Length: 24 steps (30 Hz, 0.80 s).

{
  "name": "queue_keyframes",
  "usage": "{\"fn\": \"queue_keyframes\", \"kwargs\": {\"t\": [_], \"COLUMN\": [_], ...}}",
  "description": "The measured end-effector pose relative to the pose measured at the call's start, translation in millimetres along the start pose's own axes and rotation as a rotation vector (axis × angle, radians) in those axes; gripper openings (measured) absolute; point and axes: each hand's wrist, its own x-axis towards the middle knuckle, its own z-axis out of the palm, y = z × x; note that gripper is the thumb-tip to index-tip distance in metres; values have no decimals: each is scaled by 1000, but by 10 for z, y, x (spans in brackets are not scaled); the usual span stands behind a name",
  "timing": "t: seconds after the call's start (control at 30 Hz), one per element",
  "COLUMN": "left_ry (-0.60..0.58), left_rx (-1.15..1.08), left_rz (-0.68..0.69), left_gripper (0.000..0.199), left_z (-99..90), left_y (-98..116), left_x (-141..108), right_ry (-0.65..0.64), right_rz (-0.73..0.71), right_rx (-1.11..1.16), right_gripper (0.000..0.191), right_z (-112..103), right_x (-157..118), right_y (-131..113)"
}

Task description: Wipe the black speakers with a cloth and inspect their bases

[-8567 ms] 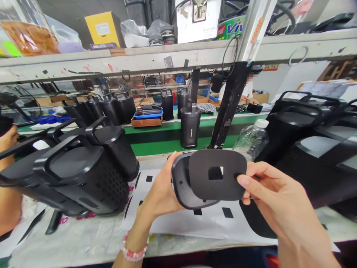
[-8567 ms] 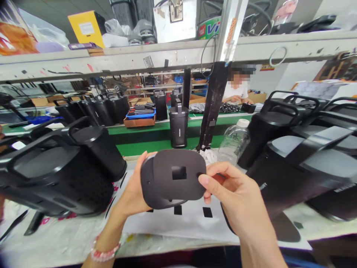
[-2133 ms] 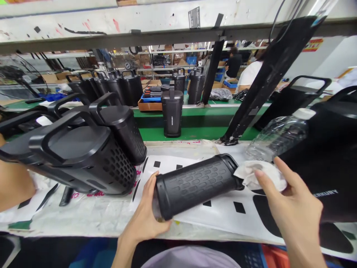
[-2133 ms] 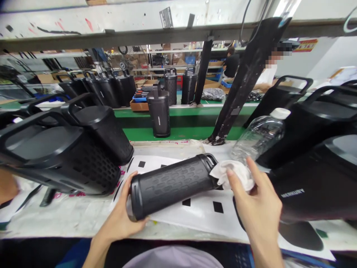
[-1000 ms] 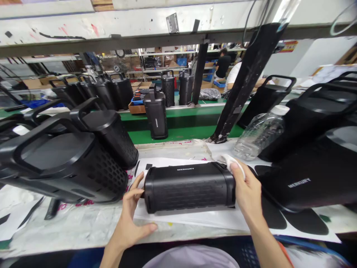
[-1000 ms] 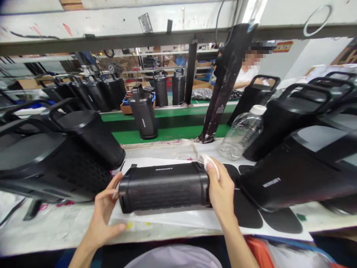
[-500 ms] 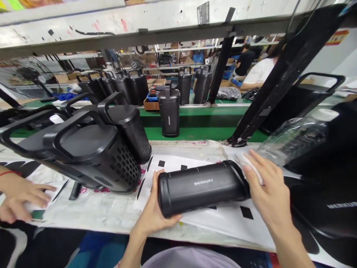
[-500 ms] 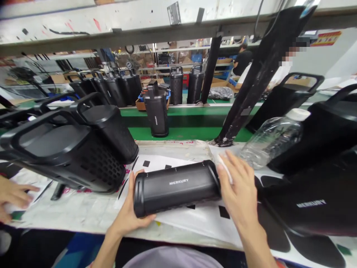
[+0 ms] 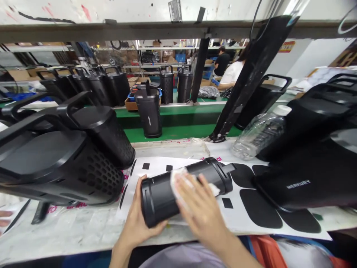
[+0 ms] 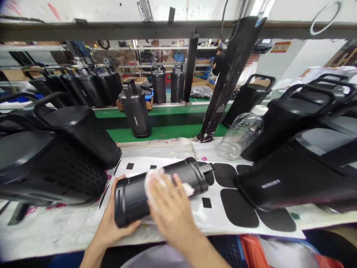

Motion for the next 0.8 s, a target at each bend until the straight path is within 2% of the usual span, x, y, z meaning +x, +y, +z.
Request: {"fn": "queue_keyframes", "kwargs": {"t": [0.03,0.1,0.17,0.2,0.27,0.4,0.47,0.53,0.6,0.67,0.7,0.73,0.8], "left_ry": [10,5,-7,-12,-22,-36,-27,-21,-30,-37,-40,-43,-47], "left_rx": [20,38,37,36,36,28,59,54,-5,-44,-39,-22,26], "left_rz": [2,22,48,60,79,145,173,142,101,106,122,139,144], "left_gripper": [116,116,118,119,121,120,109,93,86,94,101,110,121], "left_z": [-3,-10,-18,-23,-28,-13,-4,-7,-20,-36,-43,-49,-57], "left_y": [17,33,26,17,-8,-80,-118,-139,-134,-108,-89,-68,-26], "left_x": [6,18,26,28,26,-23,-61,-84,-79,-49,-30,-11,19], "right_ry": [48,64,59,66,90,49,16,-23,-83,-156,-175,-178,-105], "right_rz": [57,174,256,266,212,1,-80,-173,-291,-392,-386,-324,-21], "right_rx": [-41,-134,-153,-131,-47,136,183,241,323,426,470,505,540], "right_gripper": [50,52,48,46,45,39,37,35,31,27,26,27,31], "right_z": [-32,-70,-55,-28,51,224,263,232,124,-43,-138,-234,-400], "right_x": [-70,-173,-190,-162,-51,230,303,293,213,86,10,-75,-271], "right_y": [174,469,592,566,353,-328,-553,-635,-599,-478,-389,-279,6]}}
